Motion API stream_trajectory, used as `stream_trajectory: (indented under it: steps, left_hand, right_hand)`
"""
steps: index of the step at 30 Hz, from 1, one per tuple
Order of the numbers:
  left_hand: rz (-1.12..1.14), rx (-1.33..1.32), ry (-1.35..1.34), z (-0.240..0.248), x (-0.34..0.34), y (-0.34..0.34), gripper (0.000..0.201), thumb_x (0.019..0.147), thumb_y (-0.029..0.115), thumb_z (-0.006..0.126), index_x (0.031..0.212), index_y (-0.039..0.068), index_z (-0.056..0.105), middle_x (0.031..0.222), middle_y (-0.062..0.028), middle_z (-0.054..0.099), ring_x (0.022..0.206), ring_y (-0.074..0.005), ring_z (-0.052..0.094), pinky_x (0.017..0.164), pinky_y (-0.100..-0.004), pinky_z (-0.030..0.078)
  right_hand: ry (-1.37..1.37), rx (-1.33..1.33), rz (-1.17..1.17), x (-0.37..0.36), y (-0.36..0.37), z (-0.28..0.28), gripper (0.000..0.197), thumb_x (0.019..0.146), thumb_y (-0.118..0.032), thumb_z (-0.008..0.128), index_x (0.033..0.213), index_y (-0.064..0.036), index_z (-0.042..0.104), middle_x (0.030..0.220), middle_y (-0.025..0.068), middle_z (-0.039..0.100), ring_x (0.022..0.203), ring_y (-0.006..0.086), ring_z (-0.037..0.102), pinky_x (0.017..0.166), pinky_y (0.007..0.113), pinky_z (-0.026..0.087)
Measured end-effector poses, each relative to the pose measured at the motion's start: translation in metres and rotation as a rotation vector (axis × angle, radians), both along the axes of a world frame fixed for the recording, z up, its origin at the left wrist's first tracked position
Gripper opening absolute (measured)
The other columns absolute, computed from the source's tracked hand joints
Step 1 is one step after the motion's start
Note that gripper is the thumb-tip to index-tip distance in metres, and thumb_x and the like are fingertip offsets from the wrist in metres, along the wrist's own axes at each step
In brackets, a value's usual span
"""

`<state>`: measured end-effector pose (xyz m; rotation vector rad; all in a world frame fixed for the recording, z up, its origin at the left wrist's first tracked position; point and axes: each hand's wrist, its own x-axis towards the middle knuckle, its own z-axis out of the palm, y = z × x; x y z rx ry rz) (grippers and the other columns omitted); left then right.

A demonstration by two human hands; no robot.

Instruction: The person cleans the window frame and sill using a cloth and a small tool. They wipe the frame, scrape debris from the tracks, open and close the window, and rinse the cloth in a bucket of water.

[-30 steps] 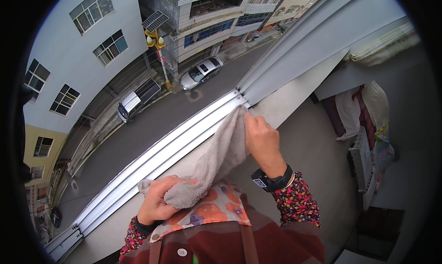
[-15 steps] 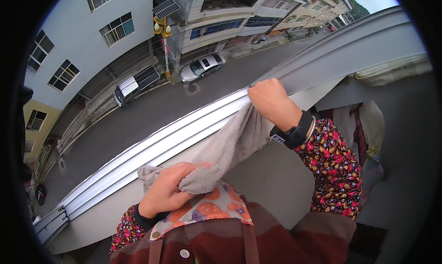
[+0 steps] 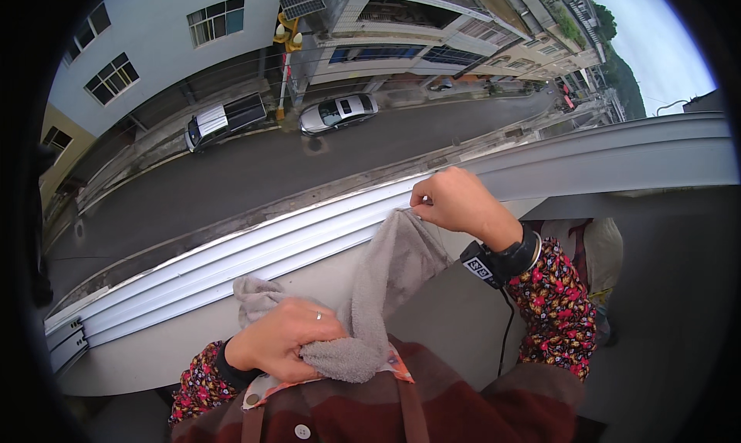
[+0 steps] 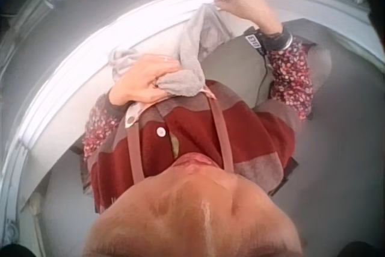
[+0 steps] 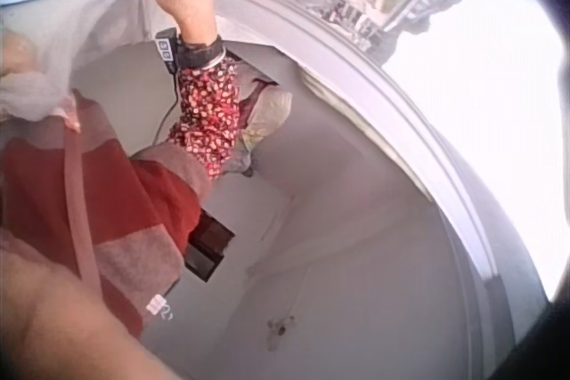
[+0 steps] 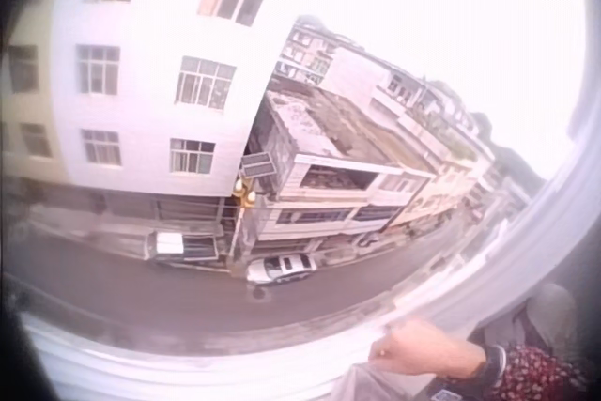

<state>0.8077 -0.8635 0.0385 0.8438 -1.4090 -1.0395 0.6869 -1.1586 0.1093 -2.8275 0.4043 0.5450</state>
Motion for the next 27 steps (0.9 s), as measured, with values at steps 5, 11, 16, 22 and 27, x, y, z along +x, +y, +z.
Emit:
stream_trajectory:
  steps: [5, 11, 16, 22, 27]
  left_hand:
    - [0.042, 0.072, 0.029, 0.001, 0.001, 0.003, 0.034, 0.071, 0.015, 0.069, 0.104, 0.008, 0.062, 0.076, -0.012, 0.059, 0.072, -0.0341, 0.059, 0.062, -0.0417, 0.045]
    - [0.163, 0.165, 0.045, -0.005, -0.005, -0.001, 0.04, 0.078, 0.013, 0.065, 0.116, 0.005, 0.06, 0.094, -0.017, 0.064, 0.085, -0.0382, 0.061, 0.074, -0.0414, 0.049]
    - [0.167, 0.316, 0.13, -0.006, -0.012, -0.003, 0.043, 0.08, 0.011, 0.062, 0.122, 0.002, 0.057, 0.105, -0.0194, 0.065, 0.095, -0.0403, 0.062, 0.082, -0.0405, 0.05]
    - [0.109, 0.337, 0.125, -0.006, -0.011, -0.003, 0.042, 0.081, 0.01, 0.061, 0.122, 0.003, 0.057, 0.104, -0.0191, 0.066, 0.094, -0.0397, 0.063, 0.081, -0.0397, 0.05]
    - [0.047, 0.262, 0.13, -0.003, -0.009, -0.004, 0.039, 0.082, 0.01, 0.062, 0.12, 0.003, 0.059, 0.102, -0.0184, 0.067, 0.093, -0.0386, 0.064, 0.081, -0.039, 0.05]
  right_hand:
    - [-0.257, -0.281, -0.11, -0.049, 0.049, -0.026, 0.009, 0.086, -0.015, 0.069, 0.091, -0.0082, 0.067, 0.078, 0.0125, 0.066, 0.068, 0.0355, 0.065, 0.058, 0.041, 0.052]
    - [-0.28, -0.633, -0.303, -0.075, 0.04, -0.066, 0.008, 0.091, -0.017, 0.063, 0.091, -0.0095, 0.061, 0.076, 0.0136, 0.062, 0.065, 0.0359, 0.064, 0.055, 0.043, 0.051]
    - [-0.277, -0.734, -0.354, -0.078, 0.021, -0.078, 0.011, 0.092, -0.019, 0.062, 0.088, -0.0096, 0.059, 0.074, 0.0146, 0.062, 0.064, 0.0374, 0.064, 0.055, 0.046, 0.051]
    - [-0.363, -0.637, -0.387, -0.07, 0.017, -0.086, 0.012, 0.092, -0.019, 0.062, 0.087, -0.0084, 0.059, 0.076, 0.0144, 0.064, 0.066, 0.0372, 0.065, 0.056, 0.046, 0.052]
    - [-0.433, -0.613, -0.307, -0.066, 0.028, -0.077, 0.016, 0.092, -0.018, 0.062, 0.082, -0.0074, 0.056, 0.075, 0.0131, 0.062, 0.065, 0.0345, 0.065, 0.056, 0.043, 0.053]
